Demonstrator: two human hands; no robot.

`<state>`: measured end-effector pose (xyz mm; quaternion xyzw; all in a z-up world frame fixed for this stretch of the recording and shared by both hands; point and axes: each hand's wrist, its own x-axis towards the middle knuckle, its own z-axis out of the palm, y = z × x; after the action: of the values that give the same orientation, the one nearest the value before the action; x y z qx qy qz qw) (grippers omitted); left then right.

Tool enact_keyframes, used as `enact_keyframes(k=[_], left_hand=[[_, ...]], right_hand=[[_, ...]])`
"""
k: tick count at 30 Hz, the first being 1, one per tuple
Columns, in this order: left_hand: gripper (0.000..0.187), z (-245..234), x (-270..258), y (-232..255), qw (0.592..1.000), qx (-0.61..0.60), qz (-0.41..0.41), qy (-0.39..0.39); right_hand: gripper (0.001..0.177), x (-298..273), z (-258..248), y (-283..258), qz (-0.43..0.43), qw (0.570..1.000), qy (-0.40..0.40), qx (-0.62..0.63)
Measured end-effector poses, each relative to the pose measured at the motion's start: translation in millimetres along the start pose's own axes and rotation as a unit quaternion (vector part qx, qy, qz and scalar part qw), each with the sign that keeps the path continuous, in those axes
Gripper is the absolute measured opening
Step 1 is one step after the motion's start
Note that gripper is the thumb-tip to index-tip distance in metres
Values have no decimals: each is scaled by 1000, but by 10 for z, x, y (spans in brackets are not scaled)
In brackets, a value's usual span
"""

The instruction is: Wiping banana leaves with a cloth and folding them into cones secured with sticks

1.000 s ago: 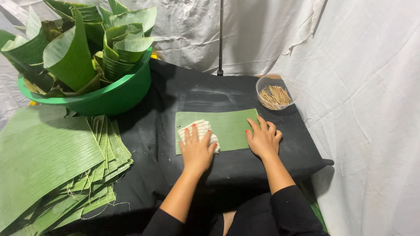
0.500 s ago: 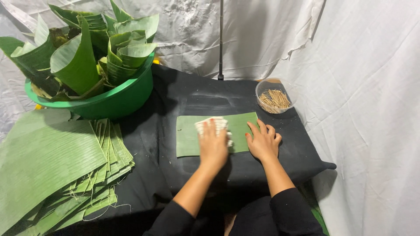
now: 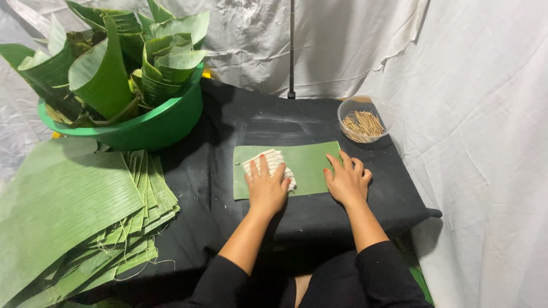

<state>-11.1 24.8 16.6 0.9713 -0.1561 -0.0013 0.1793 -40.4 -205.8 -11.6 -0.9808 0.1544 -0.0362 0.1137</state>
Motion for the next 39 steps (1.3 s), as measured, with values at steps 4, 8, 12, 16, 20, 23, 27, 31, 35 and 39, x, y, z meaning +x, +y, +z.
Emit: enact_keyframes(k=[4, 8, 12, 16, 20, 23, 27, 31, 35, 39], left_hand=[[42, 219, -13, -414, 996, 17, -20, 87], [25, 160, -43, -593, 992, -8, -29, 120], [24, -177, 1, -607, 986, -72, -16, 149], [32, -642, -53, -783, 968, 2, 58, 244], [26, -724, -9, -1314, 974, 105, -12, 202], [27, -773, -98, -1509, 983, 125, -79, 105], [25, -902, -197, -1265, 979, 146, -13, 141], [25, -748, -178, -1054, 977, 184, 92, 51], [36, -328, -45, -1279, 975, 155, 156, -8], [29, -467, -180, -1293, 977, 78, 194, 37]], right_hand=[[48, -54, -38, -37, 3, 1000, 0, 5], [48, -43, -40, -34, 2, 1000, 8, -3], [48, -21, 22, 1, -3, 1000, 19, -4], [48, -42, 18, -2, 0, 1000, 17, -2], [48, -30, 8, -18, 6, 1000, 13, -5], [48, -15, -3, -8, 6, 1000, 11, -3], [47, -56, -41, -33, 5, 1000, 19, 15], [48, -30, 61, 47, 9, 999, 27, 35], [37, 33, 311, 199, -9, 991, 115, 62], [23, 78, 373, 279, -2, 967, 213, 139]])
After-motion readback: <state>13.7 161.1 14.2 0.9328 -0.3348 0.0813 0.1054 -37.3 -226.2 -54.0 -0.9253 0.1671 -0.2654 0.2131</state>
